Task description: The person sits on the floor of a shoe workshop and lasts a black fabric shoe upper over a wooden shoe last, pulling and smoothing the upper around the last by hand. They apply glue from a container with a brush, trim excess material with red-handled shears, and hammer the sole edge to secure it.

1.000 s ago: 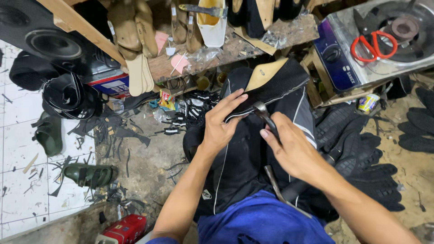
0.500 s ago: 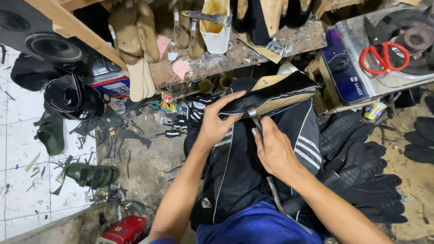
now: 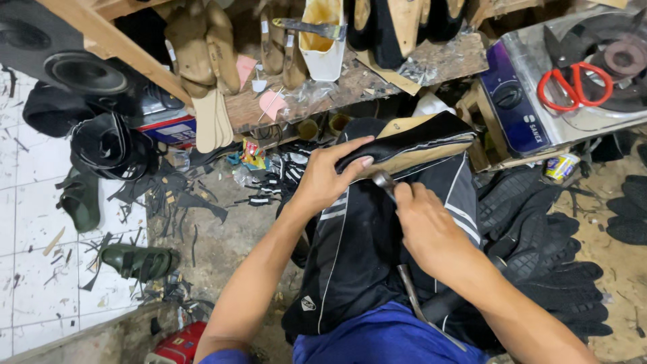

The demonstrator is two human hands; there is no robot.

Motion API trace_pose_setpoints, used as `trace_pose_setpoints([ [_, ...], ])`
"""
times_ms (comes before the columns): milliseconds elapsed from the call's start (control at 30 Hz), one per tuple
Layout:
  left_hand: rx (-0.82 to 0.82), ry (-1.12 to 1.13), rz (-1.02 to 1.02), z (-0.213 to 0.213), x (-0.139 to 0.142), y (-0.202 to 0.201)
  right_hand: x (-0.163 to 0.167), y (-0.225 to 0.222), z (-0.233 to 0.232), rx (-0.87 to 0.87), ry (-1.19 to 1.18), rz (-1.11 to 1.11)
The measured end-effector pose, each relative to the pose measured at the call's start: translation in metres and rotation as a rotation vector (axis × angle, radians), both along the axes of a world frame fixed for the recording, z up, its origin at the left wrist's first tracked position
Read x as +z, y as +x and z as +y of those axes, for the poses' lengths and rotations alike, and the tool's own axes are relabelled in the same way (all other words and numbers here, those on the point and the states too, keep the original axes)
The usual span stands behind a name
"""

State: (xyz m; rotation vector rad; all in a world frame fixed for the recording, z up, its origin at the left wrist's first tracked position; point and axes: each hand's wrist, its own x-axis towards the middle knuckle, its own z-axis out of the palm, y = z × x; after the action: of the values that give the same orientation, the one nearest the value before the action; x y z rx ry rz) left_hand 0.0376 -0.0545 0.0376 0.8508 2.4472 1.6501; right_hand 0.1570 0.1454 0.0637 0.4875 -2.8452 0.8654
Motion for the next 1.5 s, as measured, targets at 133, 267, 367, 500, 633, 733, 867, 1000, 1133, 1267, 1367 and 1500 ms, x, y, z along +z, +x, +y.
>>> trace_pose_setpoints([
  [133, 0.001, -0.080, 0.194, 0.000, 0.003, 0.003, -0.004, -0.005, -0.006, -0.246, -0.071, -0.287],
  [267, -0.078, -0.096, 0.146, -0.004, 0.013, 0.000, -0.017, -0.014, -0.013, -0.242, -0.185, -0.157],
  [367, -0.141, -0.103, 0.158, -0.008, 0.016, -0.001, -0.023, -0.002, -0.008, -0.179, -0.329, -0.095],
  [500, -0.123, -0.113, 0.084, -0.006, 0.011, -0.001, -0.028, 0.004, -0.006, 0.098, -0.663, 0.301],
  [633, -0.094, -0.113, 0.096, -0.005, 0.005, -0.003, -0.033, -0.020, -0.019, -0.158, -0.145, -0.051],
  [733, -0.097, -0.120, 0.189, -0.008, 0.004, -0.003, -0.029, -0.015, -0.022, -0.175, -0.264, -0.263],
  [867, -0.091, -0.073, 0.261, -0.012, -0.004, 0.005, -0.016, 0.012, -0.004, -0.021, -0.194, -0.159],
  [1000, -0.174, -0.102, 0.427, -0.024, -0.017, 0.017, -0.001, 0.005, 0.043, -0.318, -0.384, 0.484],
  [1133, -0.239, -0.156, 0.552, -0.030, -0.027, 0.018, -0.006, -0.037, 0.110, -0.255, -0.700, -0.189],
  [1267, 0.123, 0.195, 0.322, -0.014, -0.036, 0.025, -0.053, -0.026, 0.108, -0.585, -1.348, -0.704],
  [1367, 0.405, 0.723, -0.382, 0.019, -0.045, 0.042, -0.074, 0.006, 0.077, -0.432, -1.657, -0.554],
  [1500, 0.269, 0.984, -0.879, 0.048, -0.053, 0.060, -0.072, 0.032, 0.017, -0.528, -1.413, -0.129],
])
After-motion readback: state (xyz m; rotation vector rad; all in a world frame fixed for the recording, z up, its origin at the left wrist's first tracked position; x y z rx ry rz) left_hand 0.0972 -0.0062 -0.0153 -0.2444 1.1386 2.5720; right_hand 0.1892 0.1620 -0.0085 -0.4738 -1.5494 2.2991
